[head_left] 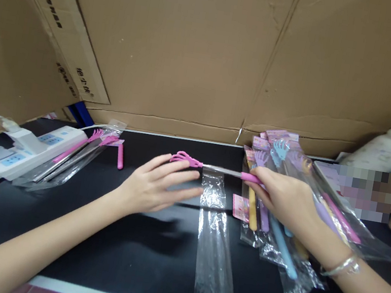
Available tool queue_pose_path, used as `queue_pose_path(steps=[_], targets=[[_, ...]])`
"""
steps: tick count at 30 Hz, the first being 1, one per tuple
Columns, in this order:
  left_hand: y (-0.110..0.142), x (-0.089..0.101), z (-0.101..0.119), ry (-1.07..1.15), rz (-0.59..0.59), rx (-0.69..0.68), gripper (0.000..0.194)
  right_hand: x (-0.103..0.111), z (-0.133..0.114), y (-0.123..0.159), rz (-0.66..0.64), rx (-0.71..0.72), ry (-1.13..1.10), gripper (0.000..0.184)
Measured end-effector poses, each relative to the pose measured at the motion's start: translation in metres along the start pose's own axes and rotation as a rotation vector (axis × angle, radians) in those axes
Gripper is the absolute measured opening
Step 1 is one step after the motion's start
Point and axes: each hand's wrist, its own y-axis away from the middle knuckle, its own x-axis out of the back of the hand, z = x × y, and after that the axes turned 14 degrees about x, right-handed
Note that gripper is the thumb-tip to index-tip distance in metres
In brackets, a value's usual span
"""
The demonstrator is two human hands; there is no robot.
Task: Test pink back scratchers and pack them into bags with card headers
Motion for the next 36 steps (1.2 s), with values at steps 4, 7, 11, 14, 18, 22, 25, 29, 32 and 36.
queue_pose_path(steps=[4, 7, 11, 14, 18, 22, 25, 29, 32, 36], targets=[[0.003, -0.006, 0.019, 0.112, -0.140, -0.181, 0.035, -0.003, 0.002, 0.002, -0.027, -0.014, -0.007, 0.038], [0.006, -0.015, 0.027, 0.227, -0.309, -0.215, 0.034, -0.004, 0.003, 0.003, -0.041, -0.004, -0.029, 0.037], [0.006, -0.021, 0.025, 0.329, -0.454, -0.126, 0.032, -0.005, 0.003, 0.003, -0.061, 0.000, -0.063, 0.038], [0.003, -0.021, 0.019, 0.355, -0.507, -0.066, 0.028, -0.006, 0.004, 0.003, -0.082, -0.013, -0.063, 0.040], [0.003, -0.021, 0.011, 0.347, -0.535, 0.030, 0.025, -0.008, 0.004, 0.004, -0.104, -0.021, -0.069, 0.039], [0.007, -0.024, 0.003, 0.283, -0.555, 0.147, 0.023, -0.010, 0.004, 0.004, -0.103, -0.024, -0.072, 0.041], [0.009, -0.025, 0.001, 0.269, -0.538, 0.201, 0.024, -0.011, 0.005, 0.005, -0.109, -0.024, -0.058, 0.041], [0.005, -0.018, 0.010, 0.365, -0.557, 0.238, 0.024, -0.011, 0.004, 0.005, -0.104, -0.014, -0.036, 0.041], [0.001, -0.007, 0.023, 0.480, -0.609, 0.206, 0.023, -0.012, 0.004, 0.005, -0.107, -0.009, -0.027, 0.041], [-0.001, 0.006, 0.039, 0.568, -0.630, 0.145, 0.033, -0.014, 0.004, 0.005, -0.135, -0.026, -0.035, 0.042]])
